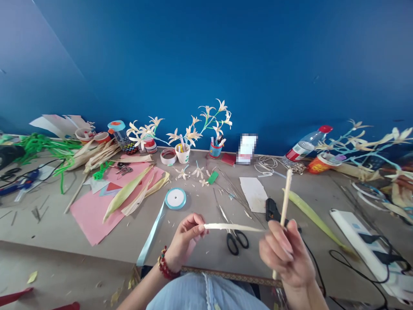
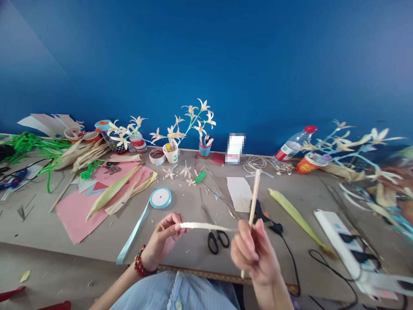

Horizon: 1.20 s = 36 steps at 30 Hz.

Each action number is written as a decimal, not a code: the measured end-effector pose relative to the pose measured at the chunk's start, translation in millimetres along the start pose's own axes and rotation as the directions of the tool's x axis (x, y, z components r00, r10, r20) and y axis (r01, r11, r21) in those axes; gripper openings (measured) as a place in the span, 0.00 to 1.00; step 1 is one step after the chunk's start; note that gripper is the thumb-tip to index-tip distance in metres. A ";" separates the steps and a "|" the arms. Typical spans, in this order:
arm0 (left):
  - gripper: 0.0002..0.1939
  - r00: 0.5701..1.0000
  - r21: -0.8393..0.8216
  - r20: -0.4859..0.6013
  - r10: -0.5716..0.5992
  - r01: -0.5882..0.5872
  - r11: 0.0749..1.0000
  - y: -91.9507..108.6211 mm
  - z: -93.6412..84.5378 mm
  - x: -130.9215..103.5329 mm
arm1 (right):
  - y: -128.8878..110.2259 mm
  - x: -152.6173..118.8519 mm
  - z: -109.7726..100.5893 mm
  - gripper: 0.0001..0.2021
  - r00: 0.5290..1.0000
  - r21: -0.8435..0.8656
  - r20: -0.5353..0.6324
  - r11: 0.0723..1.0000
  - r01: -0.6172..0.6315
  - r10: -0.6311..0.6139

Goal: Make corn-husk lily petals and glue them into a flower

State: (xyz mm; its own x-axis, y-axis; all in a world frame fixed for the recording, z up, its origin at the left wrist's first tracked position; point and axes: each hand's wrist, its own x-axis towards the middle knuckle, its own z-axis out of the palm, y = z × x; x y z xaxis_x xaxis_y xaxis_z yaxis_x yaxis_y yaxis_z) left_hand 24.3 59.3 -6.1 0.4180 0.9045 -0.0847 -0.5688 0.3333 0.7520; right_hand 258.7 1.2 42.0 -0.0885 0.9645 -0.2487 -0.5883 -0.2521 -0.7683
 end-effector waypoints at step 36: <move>0.06 0.976 0.567 0.171 0.136 -0.211 0.796 40.5 26.6 -4.1 | 27.7 23.0 65.4 0.13 0.957 -0.697 0.138 0.661 0.277 -0.256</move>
State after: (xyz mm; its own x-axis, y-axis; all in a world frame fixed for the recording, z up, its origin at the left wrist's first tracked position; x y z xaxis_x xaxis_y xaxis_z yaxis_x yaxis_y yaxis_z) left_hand 18.4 62.1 42.1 0.4514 0.8825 0.1318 -0.1389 -0.0764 0.9874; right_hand 187.8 21.6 53.6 -0.0456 0.9982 0.0400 0.1466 0.0463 -0.9881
